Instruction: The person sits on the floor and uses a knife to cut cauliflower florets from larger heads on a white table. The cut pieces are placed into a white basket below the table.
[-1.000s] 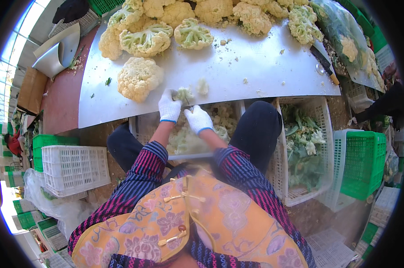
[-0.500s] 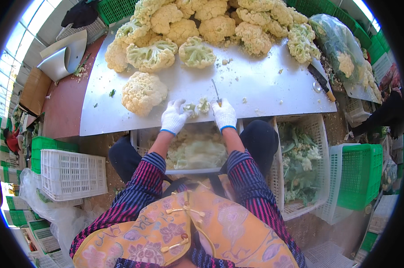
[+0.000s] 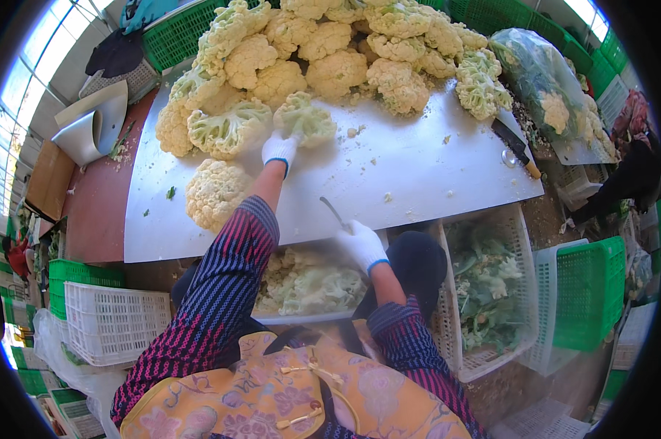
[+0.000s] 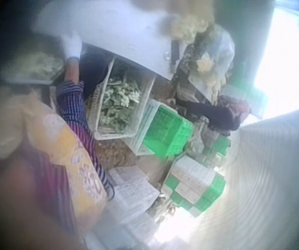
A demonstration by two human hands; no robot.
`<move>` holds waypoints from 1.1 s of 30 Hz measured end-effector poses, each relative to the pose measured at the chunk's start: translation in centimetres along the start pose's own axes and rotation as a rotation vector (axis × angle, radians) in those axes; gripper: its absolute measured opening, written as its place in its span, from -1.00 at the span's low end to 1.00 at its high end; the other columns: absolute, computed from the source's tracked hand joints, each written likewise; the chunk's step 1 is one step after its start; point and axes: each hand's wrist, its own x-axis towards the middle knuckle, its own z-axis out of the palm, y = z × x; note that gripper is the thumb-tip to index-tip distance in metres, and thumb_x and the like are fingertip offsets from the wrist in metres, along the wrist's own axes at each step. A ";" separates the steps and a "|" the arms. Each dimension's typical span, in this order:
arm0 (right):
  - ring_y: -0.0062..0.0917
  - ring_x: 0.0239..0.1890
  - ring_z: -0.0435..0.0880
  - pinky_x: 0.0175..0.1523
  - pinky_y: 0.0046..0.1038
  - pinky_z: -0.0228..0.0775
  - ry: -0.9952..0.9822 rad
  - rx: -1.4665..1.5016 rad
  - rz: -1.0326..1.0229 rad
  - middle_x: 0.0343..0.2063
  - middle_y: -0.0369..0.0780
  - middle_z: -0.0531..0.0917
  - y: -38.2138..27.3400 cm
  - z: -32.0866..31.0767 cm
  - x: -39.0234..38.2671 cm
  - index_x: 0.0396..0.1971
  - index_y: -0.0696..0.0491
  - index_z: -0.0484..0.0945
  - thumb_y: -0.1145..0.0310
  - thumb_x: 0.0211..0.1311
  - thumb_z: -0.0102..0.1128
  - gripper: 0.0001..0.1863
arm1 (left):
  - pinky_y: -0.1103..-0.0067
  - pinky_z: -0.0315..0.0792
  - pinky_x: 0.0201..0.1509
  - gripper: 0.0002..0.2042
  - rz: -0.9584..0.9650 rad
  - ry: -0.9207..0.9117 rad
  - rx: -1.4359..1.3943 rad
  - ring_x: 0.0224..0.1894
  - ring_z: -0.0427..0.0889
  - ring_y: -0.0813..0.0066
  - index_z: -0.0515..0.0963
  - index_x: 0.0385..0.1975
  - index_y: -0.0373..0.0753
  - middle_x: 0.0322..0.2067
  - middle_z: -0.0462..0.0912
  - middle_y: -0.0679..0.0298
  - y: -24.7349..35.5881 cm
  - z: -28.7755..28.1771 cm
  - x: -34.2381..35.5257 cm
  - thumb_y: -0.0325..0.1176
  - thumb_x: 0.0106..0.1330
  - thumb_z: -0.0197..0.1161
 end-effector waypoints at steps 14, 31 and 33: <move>-0.54 -0.53 0.52 -0.40 -0.44 0.41 0.334 0.702 0.155 -0.43 -0.16 0.63 -2.4 1.8 3.6 -0.05 0.16 0.52 0.11 0.41 0.01 -0.60 | 0.22 0.49 -0.11 -0.56 0.136 -0.337 0.134 -0.26 0.68 -0.05 0.69 -0.33 -0.26 -0.42 0.67 -0.11 -1.9 -4.2 -17.0 0.08 0.19 0.26; 0.04 -0.18 0.64 -0.04 -0.05 0.42 0.230 -0.322 -0.144 -0.32 0.08 0.68 -6.3 1.0 -2.3 -0.18 0.12 0.51 -0.04 0.29 0.07 -0.53 | 0.31 0.46 0.16 -0.38 0.337 -0.425 0.295 0.05 0.57 -0.02 0.47 0.12 -0.05 -0.01 0.56 -0.05 -4.6 -8.5 -12.0 -0.17 -0.03 0.47; 0.04 -0.19 0.64 -0.04 -0.04 0.43 0.209 -0.421 -0.180 -0.33 0.08 0.68 -7.0 1.4 -1.8 -0.18 0.13 0.52 -0.05 0.30 0.05 -0.52 | 0.32 0.47 0.15 -0.39 0.305 -0.457 0.252 0.03 0.58 -0.01 0.48 0.10 -0.04 -0.03 0.57 -0.05 -5.7 -8.3 -11.8 -0.20 -0.05 0.49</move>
